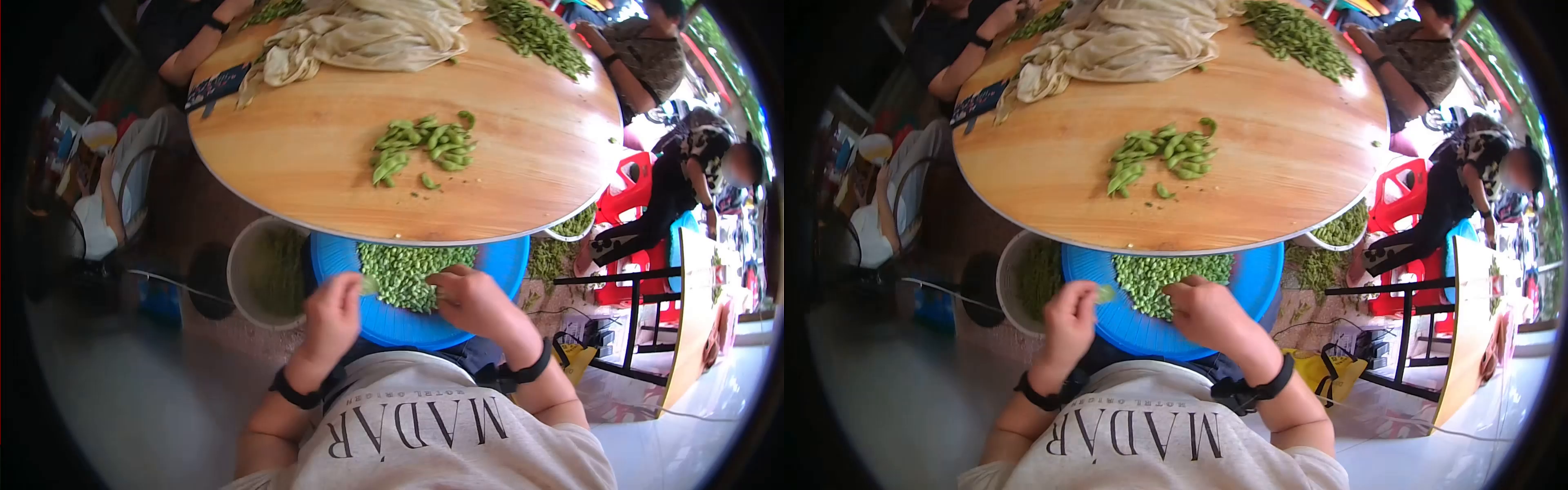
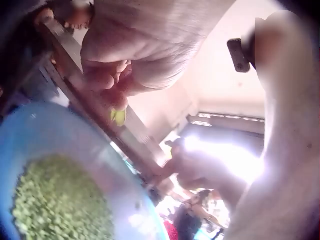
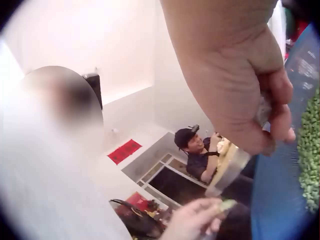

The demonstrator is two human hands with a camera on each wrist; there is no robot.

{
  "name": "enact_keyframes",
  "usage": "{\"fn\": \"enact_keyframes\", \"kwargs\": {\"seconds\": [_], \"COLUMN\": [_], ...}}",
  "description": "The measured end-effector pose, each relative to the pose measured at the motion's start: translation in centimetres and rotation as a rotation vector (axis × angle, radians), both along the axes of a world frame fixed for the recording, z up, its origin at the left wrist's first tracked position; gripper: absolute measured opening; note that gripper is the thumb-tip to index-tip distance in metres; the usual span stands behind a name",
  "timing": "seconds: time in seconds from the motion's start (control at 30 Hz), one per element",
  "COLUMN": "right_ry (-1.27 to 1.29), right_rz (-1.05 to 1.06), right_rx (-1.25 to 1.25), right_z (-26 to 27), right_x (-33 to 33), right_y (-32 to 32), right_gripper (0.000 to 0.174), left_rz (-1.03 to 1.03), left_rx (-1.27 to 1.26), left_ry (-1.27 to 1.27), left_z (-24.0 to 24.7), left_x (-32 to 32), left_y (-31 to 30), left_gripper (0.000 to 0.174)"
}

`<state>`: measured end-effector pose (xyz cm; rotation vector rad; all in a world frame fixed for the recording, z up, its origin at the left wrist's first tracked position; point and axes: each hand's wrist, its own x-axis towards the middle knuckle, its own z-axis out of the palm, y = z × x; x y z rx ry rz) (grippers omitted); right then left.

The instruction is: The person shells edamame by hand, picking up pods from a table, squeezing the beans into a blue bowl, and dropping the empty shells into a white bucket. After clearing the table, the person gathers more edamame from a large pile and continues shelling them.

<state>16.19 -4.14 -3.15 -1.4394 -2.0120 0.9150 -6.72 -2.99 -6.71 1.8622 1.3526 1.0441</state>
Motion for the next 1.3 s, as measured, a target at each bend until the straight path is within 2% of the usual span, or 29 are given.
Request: {"fn": "enact_keyframes", "kwargs": {"seconds": [0.03,0.1,0.17,0.23,0.3,0.4,0.5,0.53,0.63,0.7,0.77,0.8,0.9,1.0,1.07,1.1,1.17,1.2,1.3], "right_ry": [-0.090,-0.053,-0.038,-0.093,-0.032,-0.184,-0.133,-0.147,0.059,0.080,0.156,0.161,0.207,0.214,0.270,0.391,0.627,0.744,1.069], "right_rz": [0.030,0.108,0.008,-0.081,-0.108,-0.013,-0.016,-0.056,-0.176,-0.077,-0.052,0.009,0.225,0.209,0.198,0.071,-0.177,-0.241,-0.171], "right_rx": [-0.041,0.022,0.236,0.425,0.340,0.343,0.230,0.162,-0.007,0.126,0.075,0.068,0.099,0.131,0.172,0.044,-0.215,-0.337,-0.539], "right_z": [1.5,4.0,4.8,4.3,2.9,2.2,2.9,3.5,4.6,5.3,6.3,6.4,6.4,6.3,5.8,5.6,5.3,4.4,1.4], "right_x": [0.4,1.0,0.7,-0.3,-1.3,-2.0,-1.4,-1.1,-0.1,-0.1,-0.5,-0.3,0.1,0.9,1.7,2.0,2.5,2.9,2.8], "right_y": [0.4,2.3,5.7,10.0,13.8,15.8,15.7,15.5,14.2,12.6,10.7,9.9,8.0,6.1,5.2,4.6,3.0,2.5,0.9], "right_gripper": [0.021,0.018,0.015,0.016,0.012,0.015,0.017,0.016,0.015,0.013,0.013,0.014,0.016,0.016,0.014,0.012,0.011,0.021,0.034], "left_rz": [0.065,0.243,0.399,0.420,0.425,0.560,0.592,0.549,0.294,0.054,-0.105,-0.184,-0.356,-0.563,-0.468,-0.421,-0.364,-0.336,-0.350], "left_rx": [-0.029,-0.144,-0.152,-0.122,0.046,0.064,-0.298,-0.366,-0.516,-0.621,-0.695,-0.712,-0.766,-0.883,-0.812,-0.773,-0.533,-0.412,-0.094], "left_ry": [0.010,-0.072,0.034,0.219,0.335,0.383,0.003,-0.106,-0.432,-0.620,-0.750,-0.748,-0.673,-0.549,-0.463,-0.420,-0.360,-0.334,-0.112], "left_z": [-0.9,-0.6,0.1,-0.7,-2.2,-1.8,0.5,1.4,3.5,4.8,5.6,6.1,6.5,7.0,7.5,7.8,7.9,7.8,7.7], "left_x": [-2.0,-5.0,-7.2,-10.5,-13.4,-15.0,-14.3,-13.5,-9.7,-6.7,-3.5,-2.0,1.4,2.5,3.9,4.5,5.4,5.8,6.5], "left_y": [0.5,1.1,1.7,2.3,2.6,2.2,2.1,2.5,3.9,4.6,5.4,5.8,6.1,6.0,4.9,4.1,2.8,2.3,1.8], "left_gripper": [0.009,0.010,0.012,0.014,0.015,0.018,0.017,0.016,0.017,0.021,0.026,0.031,0.027,0.022,0.020,0.019,0.018,0.017,0.019]}}
